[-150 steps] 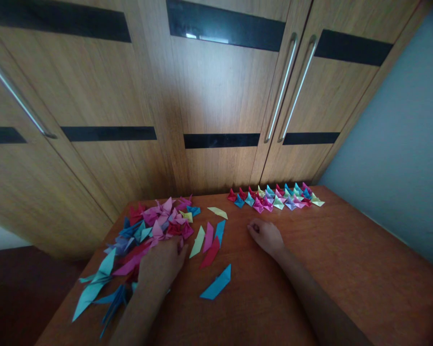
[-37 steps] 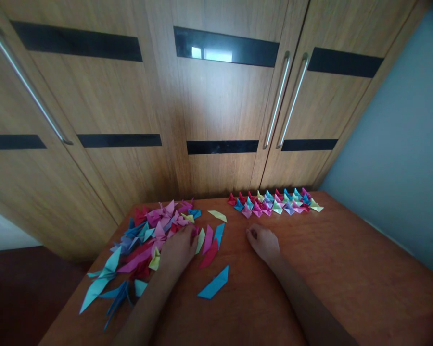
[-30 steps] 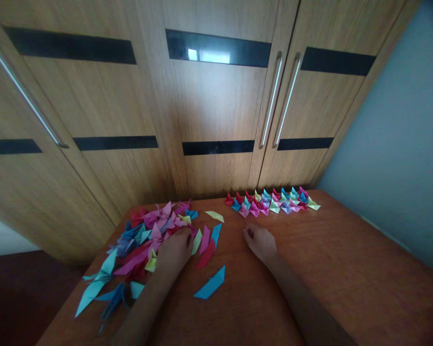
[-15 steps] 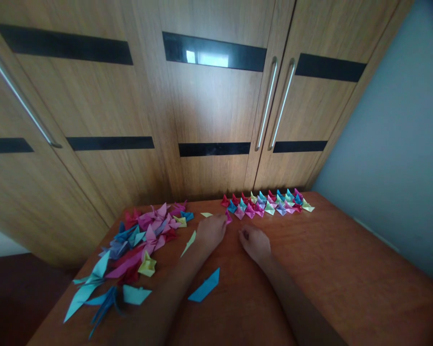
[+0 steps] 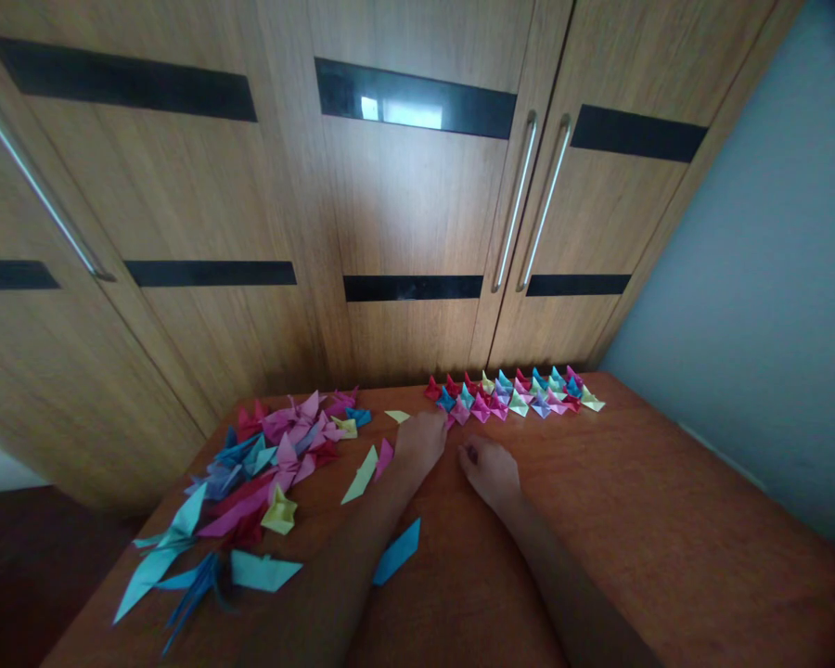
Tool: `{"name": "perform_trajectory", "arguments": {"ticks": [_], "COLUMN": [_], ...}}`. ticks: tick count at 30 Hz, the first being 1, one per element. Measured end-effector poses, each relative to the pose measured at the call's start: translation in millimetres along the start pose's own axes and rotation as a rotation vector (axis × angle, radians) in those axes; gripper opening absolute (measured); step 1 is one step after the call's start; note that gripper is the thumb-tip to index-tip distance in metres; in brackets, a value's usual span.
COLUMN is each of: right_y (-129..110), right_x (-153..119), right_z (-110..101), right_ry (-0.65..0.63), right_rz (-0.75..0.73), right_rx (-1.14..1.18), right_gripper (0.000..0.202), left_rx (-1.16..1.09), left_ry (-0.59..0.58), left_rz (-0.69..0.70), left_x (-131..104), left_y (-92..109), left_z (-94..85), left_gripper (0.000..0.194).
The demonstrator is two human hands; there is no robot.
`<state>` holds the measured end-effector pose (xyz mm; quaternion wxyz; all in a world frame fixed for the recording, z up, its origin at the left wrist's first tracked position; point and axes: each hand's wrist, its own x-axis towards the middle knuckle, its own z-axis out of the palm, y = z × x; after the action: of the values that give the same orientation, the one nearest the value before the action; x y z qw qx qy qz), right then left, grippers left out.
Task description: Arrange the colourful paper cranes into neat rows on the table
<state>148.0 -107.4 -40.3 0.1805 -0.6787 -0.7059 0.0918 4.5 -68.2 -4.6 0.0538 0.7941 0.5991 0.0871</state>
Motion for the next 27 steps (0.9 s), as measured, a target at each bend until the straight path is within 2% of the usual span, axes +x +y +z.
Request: {"name": "perform_trajectory", "arguments": {"ticks": [13,20,24,27], "right_y": [2,4,5,5], "right_x": [1,1,1,0], "right_z": [2,5,6,4], "right_ry": [-0.012,0.026,0.018,0.009], "right_rz": [0.008,-0.012,-0.011,-0.005], "right_rx": [0.02,0.023,0.029,0.026], "right_gripper": [0.019,0.02,0.02,0.021], "left_rx": [-0.023,-0.102,-0.142,-0.152], "left_ry": [0.043,0.102,0.149,0.201], "left_rz": [-0.036,0.015,0.037,0.013], "left_x": [1,-25,-50,-68], "left_y": [0,-1,-18,-47], "left_z": [3.1,-10.3,-25.5,-37.9], "left_gripper": [0.03,0.023,0.022,0.022]}}
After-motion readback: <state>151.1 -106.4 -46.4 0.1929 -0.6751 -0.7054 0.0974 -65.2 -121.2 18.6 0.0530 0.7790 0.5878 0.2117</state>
